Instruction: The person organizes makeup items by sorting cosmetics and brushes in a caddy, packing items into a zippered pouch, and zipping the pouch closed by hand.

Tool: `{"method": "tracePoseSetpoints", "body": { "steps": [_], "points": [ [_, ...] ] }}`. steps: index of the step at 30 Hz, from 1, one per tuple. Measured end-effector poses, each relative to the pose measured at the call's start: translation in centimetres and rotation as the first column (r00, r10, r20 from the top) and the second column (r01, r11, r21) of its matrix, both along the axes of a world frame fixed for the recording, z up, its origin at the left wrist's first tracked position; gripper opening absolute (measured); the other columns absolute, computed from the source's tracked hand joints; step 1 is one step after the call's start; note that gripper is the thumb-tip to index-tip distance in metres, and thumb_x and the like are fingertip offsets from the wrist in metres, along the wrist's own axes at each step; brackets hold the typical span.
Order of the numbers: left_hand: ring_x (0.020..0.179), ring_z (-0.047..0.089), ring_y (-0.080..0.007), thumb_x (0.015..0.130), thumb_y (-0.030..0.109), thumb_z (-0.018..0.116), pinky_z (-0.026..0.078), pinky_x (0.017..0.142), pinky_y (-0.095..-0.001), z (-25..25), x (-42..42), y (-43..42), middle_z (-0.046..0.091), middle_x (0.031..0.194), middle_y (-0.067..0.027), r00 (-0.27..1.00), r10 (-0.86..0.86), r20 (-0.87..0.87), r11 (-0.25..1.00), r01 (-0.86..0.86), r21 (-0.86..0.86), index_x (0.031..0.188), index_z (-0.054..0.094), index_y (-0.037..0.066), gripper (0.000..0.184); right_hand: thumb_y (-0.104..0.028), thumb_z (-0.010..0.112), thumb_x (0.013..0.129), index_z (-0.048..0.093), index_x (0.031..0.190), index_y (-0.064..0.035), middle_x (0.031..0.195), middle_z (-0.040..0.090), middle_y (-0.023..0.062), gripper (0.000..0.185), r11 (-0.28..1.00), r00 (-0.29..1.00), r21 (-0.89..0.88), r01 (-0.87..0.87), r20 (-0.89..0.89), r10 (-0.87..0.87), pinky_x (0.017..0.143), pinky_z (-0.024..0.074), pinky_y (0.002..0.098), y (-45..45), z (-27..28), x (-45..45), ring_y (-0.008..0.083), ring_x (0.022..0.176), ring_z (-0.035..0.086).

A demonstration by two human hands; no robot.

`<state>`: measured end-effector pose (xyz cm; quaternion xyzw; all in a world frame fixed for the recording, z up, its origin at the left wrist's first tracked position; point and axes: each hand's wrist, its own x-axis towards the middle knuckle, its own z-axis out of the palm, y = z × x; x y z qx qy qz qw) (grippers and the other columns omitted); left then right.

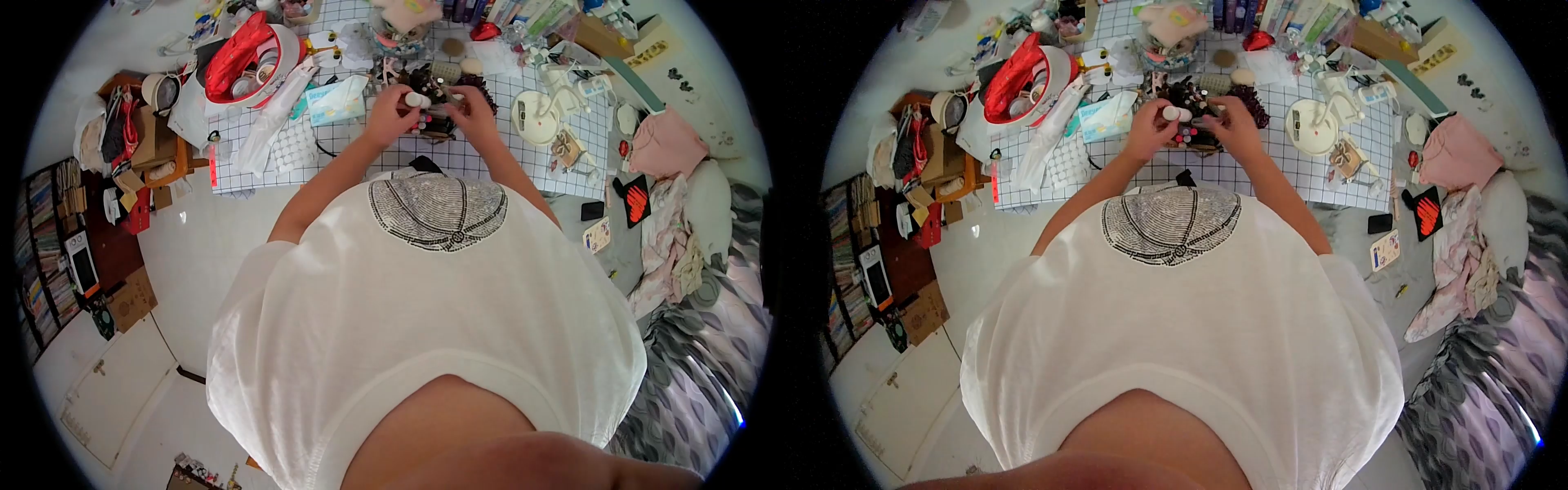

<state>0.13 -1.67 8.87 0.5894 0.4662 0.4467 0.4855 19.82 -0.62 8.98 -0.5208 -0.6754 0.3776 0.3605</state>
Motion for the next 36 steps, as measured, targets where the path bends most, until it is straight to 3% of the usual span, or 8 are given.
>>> {"method": "tracePoseSetpoints", "body": {
  "steps": [2, 6, 15, 21, 25, 28, 33, 36],
  "points": [
    [0.076, 0.057, -0.0122, 0.077, 0.008, 0.060, 0.048, 0.062, -0.0245, -0.4, 1.0, 0.4, 0.055, 0.087, -0.0071, 0.996, -0.077, 0.037, 0.997, 0.078, -0.004, 0.099, 0.047, 0.000, 0.027, -0.009, 0.063, 0.074, 0.052, 0.108, -0.0063, 0.093, 0.054, 0.0100, 0.036, 0.982, 0.980, -0.017, -0.188, -0.073, 0.186, 0.066, 0.0453, 0.0299, -0.3, 1.9, -1.0, 0.0213, 0.077, 0.055],
    [0.071, 0.057, -0.0110, 0.080, 0.008, 0.058, 0.047, 0.060, -0.0233, 0.5, 1.9, 0.4, 0.056, 0.088, -0.0067, 0.992, -0.117, -0.046, 0.993, 0.117, 0.003, 0.102, 0.048, 0.001, 0.025, -0.010, 0.064, 0.073, 0.053, 0.109, -0.0092, 0.103, 0.055, 0.0087, 0.039, 0.988, 0.988, 0.018, -0.151, 0.002, 0.151, 0.071, 0.0460, 0.0309, -0.1, 0.9, -1.2, 0.0258, 0.089, 0.056],
    [0.070, 0.057, -0.0168, 0.079, 0.005, 0.057, 0.047, 0.062, -0.0270, -1.0, 0.0, 0.2, 0.054, 0.085, -0.0088, 0.984, -0.054, -0.168, 0.989, 0.076, 0.128, 0.090, 0.055, 0.001, 0.012, -0.011, 0.065, 0.071, 0.056, 0.102, -0.0103, 0.096, 0.051, 0.0100, 0.032, 0.975, 0.890, 0.015, -0.221, 0.413, 0.195, 0.070, 0.0461, 0.0378, -1.7, -1.5, 2.6, 0.0296, 0.082, 0.055],
    [0.066, 0.055, -0.0194, 0.077, 0.004, 0.057, 0.045, 0.060, -0.0272, -0.9, -0.4, 0.2, 0.054, 0.079, -0.0097, 0.981, -0.021, -0.194, 0.966, 0.070, 0.249, 0.083, 0.056, 0.000, 0.008, -0.012, 0.065, 0.071, 0.054, 0.085, -0.0045, 0.093, 0.052, 0.0112, 0.020, 0.999, 0.951, -0.051, -0.004, 0.309, 0.020, 0.066, 0.0458, 0.0385, -1.6, -4.6, 1.3, 0.0318, 0.079, 0.055],
    [0.063, 0.054, -0.0195, 0.077, 0.004, 0.056, 0.043, 0.057, -0.0273, -0.9, -1.0, -0.3, 0.054, 0.077, -0.0101, 0.982, 0.038, -0.184, 0.966, 0.011, 0.258, 0.081, 0.055, -0.001, 0.006, -0.012, 0.064, 0.071, 0.051, 0.079, -0.0025, 0.084, 0.052, 0.0124, 0.018, 0.996, 0.916, -0.029, -0.082, 0.392, 0.087, 0.063, 0.0445, 0.0388, -1.7, -4.6, 0.3, 0.0318, 0.075, 0.054],
    [0.062, 0.054, -0.0193, 0.078, 0.005, 0.056, 0.043, 0.057, -0.0269, -1.8, -2.2, -0.3, 0.053, 0.076, -0.0097, 0.941, 0.086, -0.328, 0.953, 0.019, 0.302, 0.079, 0.056, 0.000, 0.005, -0.010, 0.063, 0.072, 0.050, 0.077, -0.0021, 0.079, 0.050, 0.0128, 0.016, 0.997, 0.926, -0.008, -0.072, 0.370, 0.070, 0.060, 0.0433, 0.0383, -1.9, -3.8, -0.3, 0.0310, 0.072, 0.053],
    [0.070, 0.055, -0.0202, 0.079, 0.012, 0.056, 0.044, 0.062, -0.0277, -4.3, -3.7, -0.7, 0.056, 0.079, -0.0094, 0.924, 0.139, -0.355, 0.990, -0.129, 0.053, 0.093, 0.053, 0.001, 0.017, -0.008, 0.061, 0.071, 0.048, 0.074, -0.0025, 0.076, 0.048, 0.0127, 0.015, 0.999, 0.935, -0.018, 0.028, 0.354, -0.019, 0.058, 0.0419, 0.0377, -2.1, -3.9, 1.8, 0.0305, 0.069, 0.052],
    [0.077, 0.057, -0.0215, 0.079, 0.014, 0.057, 0.044, 0.065, -0.0305, -7.0, -4.0, -0.5, 0.058, 0.084, -0.0109, 0.912, 0.080, -0.403, 0.985, -0.135, -0.111, 0.100, 0.050, 0.001, 0.026, -0.010, 0.058, 0.075, 0.052, 0.085, -0.0015, 0.080, 0.055, 0.0134, 0.015, 0.977, 0.897, -0.193, 0.088, 0.442, 0.006, 0.059, 0.0450, 0.0345, -1.8, -6.6, 3.7, 0.0280, 0.070, 0.057]
  ]
}}
